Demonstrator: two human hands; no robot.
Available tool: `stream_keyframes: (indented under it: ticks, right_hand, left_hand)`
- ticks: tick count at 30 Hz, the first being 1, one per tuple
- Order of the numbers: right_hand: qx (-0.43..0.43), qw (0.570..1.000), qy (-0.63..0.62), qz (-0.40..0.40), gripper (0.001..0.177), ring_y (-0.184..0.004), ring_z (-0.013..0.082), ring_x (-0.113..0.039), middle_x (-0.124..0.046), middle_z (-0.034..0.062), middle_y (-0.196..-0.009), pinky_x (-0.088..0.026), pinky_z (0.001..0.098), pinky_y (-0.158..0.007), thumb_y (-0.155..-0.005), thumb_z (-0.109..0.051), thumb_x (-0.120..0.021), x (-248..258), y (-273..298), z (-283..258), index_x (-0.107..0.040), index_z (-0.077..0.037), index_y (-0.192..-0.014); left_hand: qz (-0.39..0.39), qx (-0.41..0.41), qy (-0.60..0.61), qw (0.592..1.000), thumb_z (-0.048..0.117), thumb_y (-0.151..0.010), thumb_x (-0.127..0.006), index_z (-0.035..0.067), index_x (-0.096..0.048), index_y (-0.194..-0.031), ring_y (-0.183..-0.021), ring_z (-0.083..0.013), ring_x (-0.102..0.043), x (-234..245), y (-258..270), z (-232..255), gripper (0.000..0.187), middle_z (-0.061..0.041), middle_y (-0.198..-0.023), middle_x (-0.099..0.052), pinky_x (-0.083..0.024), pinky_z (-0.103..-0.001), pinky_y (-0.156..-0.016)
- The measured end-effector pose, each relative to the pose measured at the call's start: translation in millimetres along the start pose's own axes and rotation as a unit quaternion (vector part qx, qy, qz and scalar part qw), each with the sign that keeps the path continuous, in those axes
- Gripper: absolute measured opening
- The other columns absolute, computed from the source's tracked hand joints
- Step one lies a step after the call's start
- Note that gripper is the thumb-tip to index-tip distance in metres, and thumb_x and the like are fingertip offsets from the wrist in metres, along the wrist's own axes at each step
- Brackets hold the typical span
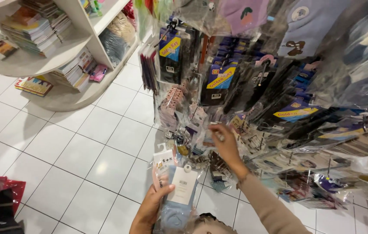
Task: Organizing and selecting various pairs of packaged socks from a retail display rack.
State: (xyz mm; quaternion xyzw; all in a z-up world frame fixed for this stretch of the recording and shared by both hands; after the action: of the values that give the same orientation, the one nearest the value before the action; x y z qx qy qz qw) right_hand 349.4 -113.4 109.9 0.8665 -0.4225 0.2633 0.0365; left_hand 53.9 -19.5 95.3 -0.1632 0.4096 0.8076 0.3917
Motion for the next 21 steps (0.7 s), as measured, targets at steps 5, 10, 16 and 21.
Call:
stream_keyframes:
  ticks: [5,10,16,21]
  right_hand:
    - [-0.069,0.977,-0.108,-0.172,0.024,-0.107,0.0118,-0.069,-0.075,0.0018,-0.116,-0.057,0.0300,-0.098,-0.102,-0.024,-0.058,-10.3,20.6,-100.5,-0.070,-0.013,-0.119]
    - [0.038,0.966,-0.093,-0.236,0.024,-0.084,0.0109,-0.065,-0.077,0.0043,-0.096,-0.055,0.0283,-0.076,-0.097,-0.022,-0.071,-21.5,17.6,-106.7,-0.076,-0.003,-0.111]
    - [-0.075,0.981,-0.120,-0.131,0.022,-0.079,0.0101,-0.067,-0.074,-0.0001,-0.088,-0.056,0.0248,-0.070,-0.097,-0.023,-0.068,-14.8,10.9,-61.9,-0.075,-0.005,-0.106]
    - [-0.120,0.983,-0.116,-0.072,0.020,-0.078,0.0108,-0.069,-0.076,0.0026,-0.089,-0.056,0.0257,-0.070,-0.094,-0.020,-0.070,-17.6,27.0,17.5,-0.075,-0.005,-0.107]
  left_hand:
    - [-0.037,0.014,-0.029,0.999,0.013,-0.082,-0.073,-0.005,-0.056,-0.135,-0.102,-0.0223,-0.071,-12.7,-4.2,0.6,0.059,-0.017,-0.116,-0.073,-0.059,-0.035,-0.089]
    - [-0.088,0.037,-0.078,0.992,0.012,-0.084,-0.074,-0.006,-0.058,-0.136,-0.100,-0.0191,-0.070,-13.9,-15.3,-0.2,0.058,-0.015,-0.116,-0.073,-0.057,-0.032,-0.089]
    - [-0.078,0.056,-0.114,0.989,0.018,-0.083,-0.072,0.002,-0.046,-0.148,-0.108,-0.0208,-0.071,19.7,-36.9,-24.0,0.072,-0.017,-0.124,-0.072,-0.058,-0.031,-0.093]
    - [-0.030,0.085,-0.114,0.989,0.024,-0.086,-0.066,0.005,-0.040,-0.152,-0.108,-0.0252,-0.073,30.6,-31.6,-28.7,0.073,-0.021,-0.127,-0.071,-0.060,-0.032,-0.090]
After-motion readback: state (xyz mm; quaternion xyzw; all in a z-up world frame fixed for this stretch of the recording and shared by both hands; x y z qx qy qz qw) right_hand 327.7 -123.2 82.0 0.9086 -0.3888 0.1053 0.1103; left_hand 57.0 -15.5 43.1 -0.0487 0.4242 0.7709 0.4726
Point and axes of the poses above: each hand's wrist, its own y-axis away from the middle knuckle, its own x-axis out of the back of the hand, z = x × y, the point moved 2 cm from there along -y, towards the middle knuckle
